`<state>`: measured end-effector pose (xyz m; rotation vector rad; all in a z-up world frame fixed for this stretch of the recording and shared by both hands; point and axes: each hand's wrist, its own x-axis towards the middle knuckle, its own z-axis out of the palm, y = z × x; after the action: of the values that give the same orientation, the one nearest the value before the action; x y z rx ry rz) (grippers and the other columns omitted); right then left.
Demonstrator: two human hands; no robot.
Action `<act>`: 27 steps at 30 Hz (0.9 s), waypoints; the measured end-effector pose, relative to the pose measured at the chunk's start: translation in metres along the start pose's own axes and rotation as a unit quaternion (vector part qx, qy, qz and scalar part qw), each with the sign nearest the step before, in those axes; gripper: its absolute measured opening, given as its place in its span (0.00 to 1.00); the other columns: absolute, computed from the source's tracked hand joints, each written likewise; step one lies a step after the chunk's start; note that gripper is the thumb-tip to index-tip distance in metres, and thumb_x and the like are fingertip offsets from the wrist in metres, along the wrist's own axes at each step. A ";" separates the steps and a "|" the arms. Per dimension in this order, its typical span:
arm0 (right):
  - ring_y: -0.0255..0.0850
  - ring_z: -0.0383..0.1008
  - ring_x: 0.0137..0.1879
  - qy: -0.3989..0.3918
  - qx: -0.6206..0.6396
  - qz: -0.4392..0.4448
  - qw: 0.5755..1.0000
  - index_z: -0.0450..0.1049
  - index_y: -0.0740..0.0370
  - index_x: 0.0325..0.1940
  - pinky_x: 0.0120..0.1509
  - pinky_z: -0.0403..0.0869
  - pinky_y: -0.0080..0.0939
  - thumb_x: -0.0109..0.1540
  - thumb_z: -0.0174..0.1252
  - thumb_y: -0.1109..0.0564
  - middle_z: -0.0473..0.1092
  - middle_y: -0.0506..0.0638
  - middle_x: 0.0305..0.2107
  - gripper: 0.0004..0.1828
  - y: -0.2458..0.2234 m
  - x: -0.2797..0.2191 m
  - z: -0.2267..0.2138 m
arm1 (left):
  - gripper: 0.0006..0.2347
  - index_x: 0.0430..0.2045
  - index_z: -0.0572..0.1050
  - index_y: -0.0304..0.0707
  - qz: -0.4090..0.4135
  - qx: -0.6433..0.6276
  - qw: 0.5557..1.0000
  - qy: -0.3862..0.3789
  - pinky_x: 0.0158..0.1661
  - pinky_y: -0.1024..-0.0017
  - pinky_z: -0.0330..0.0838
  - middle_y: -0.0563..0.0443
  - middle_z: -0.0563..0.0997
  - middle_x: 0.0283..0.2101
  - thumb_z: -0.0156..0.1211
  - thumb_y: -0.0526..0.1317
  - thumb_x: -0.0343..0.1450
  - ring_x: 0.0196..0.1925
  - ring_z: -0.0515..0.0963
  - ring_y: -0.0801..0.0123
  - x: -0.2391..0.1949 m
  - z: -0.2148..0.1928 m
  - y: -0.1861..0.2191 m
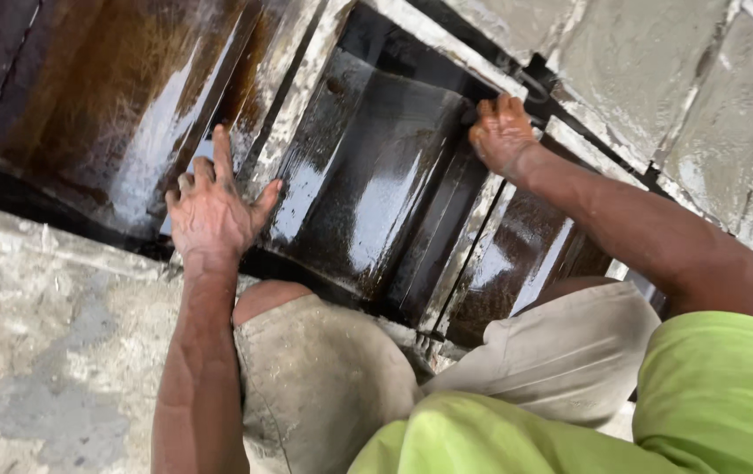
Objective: The person scrubs the interior surfaces of several rectangular metal trays with a dark sponge. They repeatedly dip the sponge into a bucket of dark liquid to wet it before continuing to scrub the trays.
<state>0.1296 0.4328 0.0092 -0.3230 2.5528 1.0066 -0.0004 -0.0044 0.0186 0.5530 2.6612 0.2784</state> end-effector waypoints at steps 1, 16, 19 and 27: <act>0.54 0.67 0.41 -0.062 0.029 0.032 0.997 0.80 0.54 0.33 0.43 0.59 0.53 0.59 0.52 0.55 0.71 0.54 0.35 0.10 -0.002 0.009 0.002 | 0.40 0.77 0.48 0.45 -0.003 0.002 1.000 0.001 0.61 0.40 0.65 0.30 0.73 0.63 0.41 0.70 0.75 0.64 0.75 0.38 0.000 -0.002 0.000; 0.54 0.59 0.64 0.128 0.019 -0.137 0.982 0.79 0.56 0.45 0.61 0.62 0.61 0.68 0.54 0.49 0.65 0.57 0.60 0.12 0.003 0.130 -0.078 | 0.44 0.77 0.40 0.48 -0.009 0.019 1.000 -0.023 0.52 0.45 0.69 0.37 0.69 0.63 0.41 0.73 0.72 0.55 0.77 0.40 0.009 0.014 -0.009; 0.48 0.59 0.61 0.229 -0.005 -0.166 0.959 0.81 0.56 0.35 0.53 0.63 0.51 0.68 0.59 0.50 0.65 0.51 0.61 0.12 0.024 0.163 -0.088 | 0.44 0.77 0.38 0.50 -0.012 0.003 1.000 -0.026 0.55 0.41 0.67 0.36 0.67 0.66 0.40 0.73 0.71 0.58 0.75 0.36 0.014 0.009 -0.010; 0.41 0.60 0.62 -0.255 -0.145 -0.186 0.938 0.79 0.37 0.52 0.61 0.63 0.43 0.60 0.64 0.41 0.61 0.41 0.63 0.16 0.015 0.053 -0.036 | 0.44 0.76 0.43 0.42 0.009 -0.009 0.999 -0.031 0.56 0.40 0.68 0.32 0.71 0.61 0.41 0.73 0.72 0.58 0.75 0.39 0.015 0.018 -0.016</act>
<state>0.0669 0.4147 0.0199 -0.5240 1.7977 1.1369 -0.0106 -0.0105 -0.0072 0.5700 2.5928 0.2842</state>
